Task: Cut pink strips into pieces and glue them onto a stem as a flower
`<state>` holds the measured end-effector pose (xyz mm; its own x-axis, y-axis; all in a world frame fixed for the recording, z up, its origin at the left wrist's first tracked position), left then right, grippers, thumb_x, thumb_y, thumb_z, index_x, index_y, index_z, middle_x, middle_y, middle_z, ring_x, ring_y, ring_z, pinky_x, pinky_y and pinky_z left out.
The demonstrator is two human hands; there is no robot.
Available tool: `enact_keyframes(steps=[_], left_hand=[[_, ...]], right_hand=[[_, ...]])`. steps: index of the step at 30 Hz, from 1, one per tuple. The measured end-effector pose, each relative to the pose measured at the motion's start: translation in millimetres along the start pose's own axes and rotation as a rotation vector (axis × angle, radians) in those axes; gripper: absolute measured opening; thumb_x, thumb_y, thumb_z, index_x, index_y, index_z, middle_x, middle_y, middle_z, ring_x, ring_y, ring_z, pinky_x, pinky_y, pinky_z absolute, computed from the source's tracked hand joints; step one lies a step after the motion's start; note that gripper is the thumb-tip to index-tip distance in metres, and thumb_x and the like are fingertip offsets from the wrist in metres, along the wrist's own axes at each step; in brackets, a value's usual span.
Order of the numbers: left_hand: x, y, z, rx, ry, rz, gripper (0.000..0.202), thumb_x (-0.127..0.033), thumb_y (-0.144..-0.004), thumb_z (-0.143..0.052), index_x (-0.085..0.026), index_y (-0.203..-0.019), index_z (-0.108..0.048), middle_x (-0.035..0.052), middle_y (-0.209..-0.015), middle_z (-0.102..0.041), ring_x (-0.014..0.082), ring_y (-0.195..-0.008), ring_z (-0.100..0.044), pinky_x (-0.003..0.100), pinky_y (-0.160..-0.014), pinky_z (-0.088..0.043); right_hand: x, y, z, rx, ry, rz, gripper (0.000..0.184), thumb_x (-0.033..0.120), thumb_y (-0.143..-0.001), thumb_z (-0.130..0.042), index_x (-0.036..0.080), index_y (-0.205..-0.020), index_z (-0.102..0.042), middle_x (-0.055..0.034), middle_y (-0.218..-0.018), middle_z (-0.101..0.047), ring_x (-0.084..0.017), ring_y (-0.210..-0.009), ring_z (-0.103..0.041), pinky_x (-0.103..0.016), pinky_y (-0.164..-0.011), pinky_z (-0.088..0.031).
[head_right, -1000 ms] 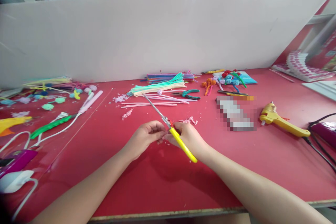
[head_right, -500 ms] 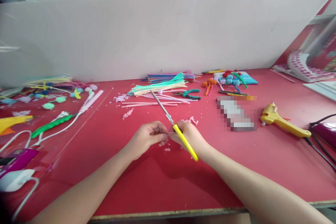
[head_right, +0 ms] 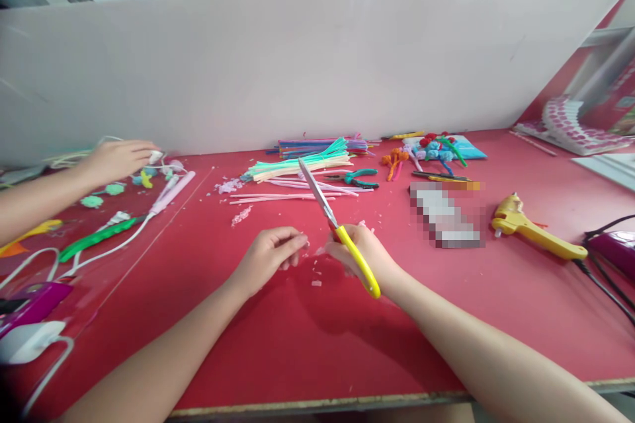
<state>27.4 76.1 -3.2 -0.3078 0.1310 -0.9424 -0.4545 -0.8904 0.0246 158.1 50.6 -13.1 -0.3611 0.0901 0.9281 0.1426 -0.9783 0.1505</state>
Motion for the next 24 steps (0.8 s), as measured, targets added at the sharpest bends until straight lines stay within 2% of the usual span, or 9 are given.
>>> enact_keyframes(steps=[4,7,10,13,16,20,24], left_hand=[[-10.5,3.5,-14.1,0.060,0.010,-0.050,0.019,-0.034,-0.074,-0.055,-0.016,-0.073,-0.062,0.0008,-0.070,-0.058,0.0129,-0.066,-0.053,0.023,-0.063,-0.040],[-10.0,5.8,-24.7,0.153,0.029,-0.019,0.020,-0.034,-0.075,-0.053,-0.016,-0.071,-0.060,0.0005,-0.066,-0.057,0.0131,-0.064,-0.052,0.024,-0.061,-0.039],[-7.3,6.5,-23.0,0.199,-0.030,-0.016,0.016,-0.030,-0.075,-0.053,-0.016,-0.068,-0.058,0.0000,-0.064,-0.056,0.0131,-0.063,-0.051,0.024,-0.060,-0.038],[-3.9,4.1,-8.6,0.126,-0.218,-0.049,0.023,-0.030,-0.076,-0.049,-0.016,-0.059,-0.054,-0.0010,-0.057,-0.050,0.0121,-0.056,-0.048,0.023,-0.055,-0.035],[0.4,1.0,3.2,0.028,-0.397,-0.066,0.033,-0.033,-0.079,-0.044,-0.017,-0.050,-0.049,-0.0019,-0.050,-0.043,0.0108,-0.049,-0.042,0.023,-0.050,-0.031],[-2.6,-1.1,8.3,-0.073,-0.427,-0.124,0.007,-0.024,-0.073,-0.053,-0.020,-0.072,-0.059,-0.0004,-0.074,-0.053,0.0113,-0.059,-0.046,0.023,-0.055,-0.035],[-12.6,1.2,6.5,-0.083,-0.350,-0.147,0.013,-0.027,-0.076,-0.051,-0.020,-0.071,-0.060,0.0017,-0.084,-0.053,0.0112,-0.064,-0.048,0.024,-0.062,-0.039]], right_hand=[[3.6,0.1,-4.8,-0.005,0.080,0.026,0.011,0.026,-0.068,-0.046,0.018,-0.060,-0.044,0.0067,-0.044,-0.038,-0.006,-0.039,-0.038,-0.018,-0.039,-0.028],[7.2,1.0,-8.3,0.015,0.100,0.056,0.007,0.023,-0.066,-0.046,0.018,-0.062,-0.045,0.0064,-0.046,-0.039,-0.006,-0.041,-0.039,-0.018,-0.040,-0.029],[4.8,1.2,-3.8,-0.018,0.099,0.042,0.009,0.025,-0.068,-0.045,0.018,-0.062,-0.044,0.0063,-0.046,-0.039,-0.007,-0.041,-0.039,-0.018,-0.040,-0.028],[0.1,0.8,1.7,-0.057,0.077,0.018,0.013,0.028,-0.069,-0.045,0.018,-0.061,-0.041,0.0063,-0.045,-0.038,-0.007,-0.039,-0.038,-0.018,-0.039,-0.028],[-1.0,0.6,0.6,-0.037,0.080,0.010,0.013,0.027,-0.069,-0.045,0.018,-0.061,-0.041,0.0064,-0.044,-0.038,-0.007,-0.039,-0.038,-0.018,-0.039,-0.029],[4.7,1.2,-1.4,-0.022,0.145,0.050,0.009,0.024,-0.066,-0.045,0.018,-0.060,-0.041,0.0067,-0.046,-0.037,-0.007,-0.041,-0.039,-0.018,-0.040,-0.027],[8.4,1.3,-3.0,-0.010,0.171,0.079,0.012,0.025,-0.068,-0.044,0.019,-0.059,-0.039,0.0065,-0.047,-0.036,-0.007,-0.042,-0.037,-0.019,-0.041,-0.025]])
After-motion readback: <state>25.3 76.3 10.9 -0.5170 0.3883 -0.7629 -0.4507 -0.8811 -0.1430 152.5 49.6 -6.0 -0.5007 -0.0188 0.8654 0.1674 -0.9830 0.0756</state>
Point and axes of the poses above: each hand's wrist, its own y-axis away from the middle knuckle, its own z-axis out of the back of the hand, x = y × z, the point moved 9 cm from there along -y, towards the middle knuckle
